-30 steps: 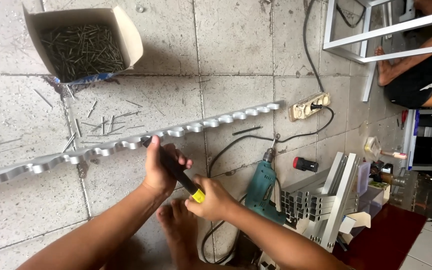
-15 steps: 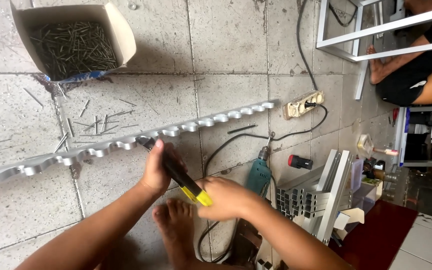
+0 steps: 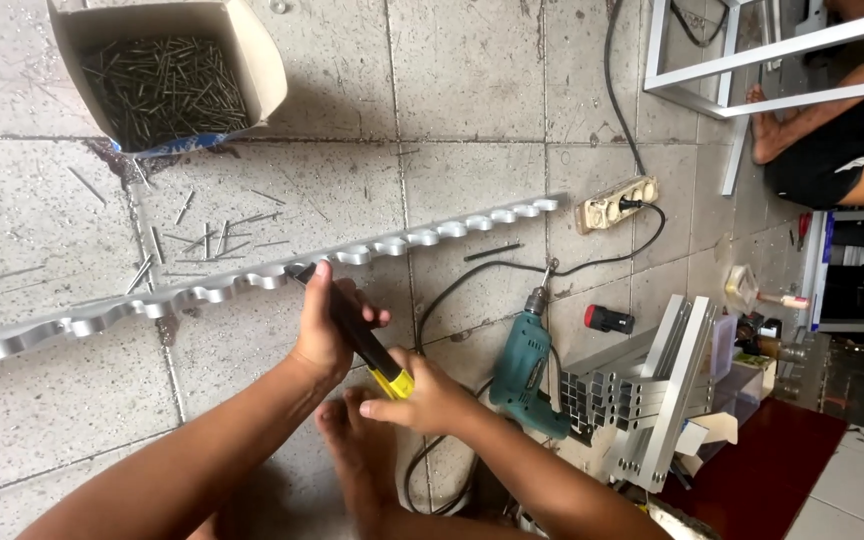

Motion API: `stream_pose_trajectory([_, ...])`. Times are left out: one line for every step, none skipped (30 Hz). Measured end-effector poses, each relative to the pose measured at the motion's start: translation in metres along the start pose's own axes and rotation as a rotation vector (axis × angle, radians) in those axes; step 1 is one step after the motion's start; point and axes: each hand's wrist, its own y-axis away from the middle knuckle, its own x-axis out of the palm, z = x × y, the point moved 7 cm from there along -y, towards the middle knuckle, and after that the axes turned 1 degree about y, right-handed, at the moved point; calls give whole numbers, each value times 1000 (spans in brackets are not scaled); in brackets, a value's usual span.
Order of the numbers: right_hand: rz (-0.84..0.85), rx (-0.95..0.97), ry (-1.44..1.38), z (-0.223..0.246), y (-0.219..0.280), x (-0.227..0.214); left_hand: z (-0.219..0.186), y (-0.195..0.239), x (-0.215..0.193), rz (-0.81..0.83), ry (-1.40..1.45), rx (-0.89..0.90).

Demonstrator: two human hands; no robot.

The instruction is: Using a hand riveter to attach small metal components to a long notched metal strip while sitting on the floor.

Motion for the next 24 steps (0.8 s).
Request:
stream_pose_trajectory([-53,-12,74,7,0,-2,-2,1,1,-9,-13,-7])
stream_pose_trajectory([-108,-25,153,14,1,-5,-4,2,4,-17,-22,-11])
stream_pose_trajectory([-110,-24,153,1,-11,2,-2,1,1,-14,-21,-12])
stream_pose_trajectory([-222,-54,193,-9,-21,0,0,-1,-1,-27,-21,-11])
stream_pose_trajectory([-333,-84,232,-18,-30,-3,2,-4,-3,-40,-22,-10])
stream_pose_trajectory([-328,-83,236,-20,-35,0,1,-3,-1,-45,-17,-9])
stream_pose_trajectory([-371,-94,236,-21,-38,1,0,-3,1,-39,-17,-12])
stream_pose_trajectory([-418,-109,233,-20,-44,0,-3,-4,3,-31,-20,-12])
stream_pose_trajectory([-415,-112,235,-20,-45,1,-1,-4,0,-32,-19,-8])
stream_pose_trajectory([-412,-158,221,-18,-44,2,2,-4,-2,-16,-30,-3])
stream_pose_trajectory([-408,-203,207,-16,-44,2,4,-5,-3,-1,-42,2])
stream_pose_trajectory([-411,-201,205,-16,-40,-1,6,-5,-4,1,-44,-1])
stream_pose_trajectory([-348,-172,225,-19,-39,0,9,-6,-4,10,-33,-3])
stream_pose_trajectory([-280,-145,242,-19,-39,3,9,-5,-6,13,-26,-4])
stream_pose_trajectory([-278,-148,236,-2,-24,-10,9,-7,-8,11,-32,-3])
stream_pose_trajectory([-84,-29,347,6,-14,-12,10,-8,-8,36,-37,4])
stream_pose_trajectory([114,89,456,11,1,-14,11,-10,-8,62,-41,10])
stream_pose_trajectory([115,89,450,29,14,-23,14,-12,-12,60,-45,7])
stream_pose_trajectory([173,105,555,43,27,-30,13,-14,-13,107,-60,60])
stream_pose_trajectory([235,120,665,58,40,-36,14,-15,-14,150,-70,117])
stream_pose_trajectory([240,119,664,70,49,-36,12,-14,-15,144,-70,117])
stream_pose_trajectory([237,132,604,81,58,-37,11,-14,-14,138,-57,104])
stream_pose_trajectory([234,145,544,93,66,-38,11,-13,-13,131,-43,91])
stream_pose_trajectory([239,149,546,84,60,-34,8,-9,-9,128,-39,89])
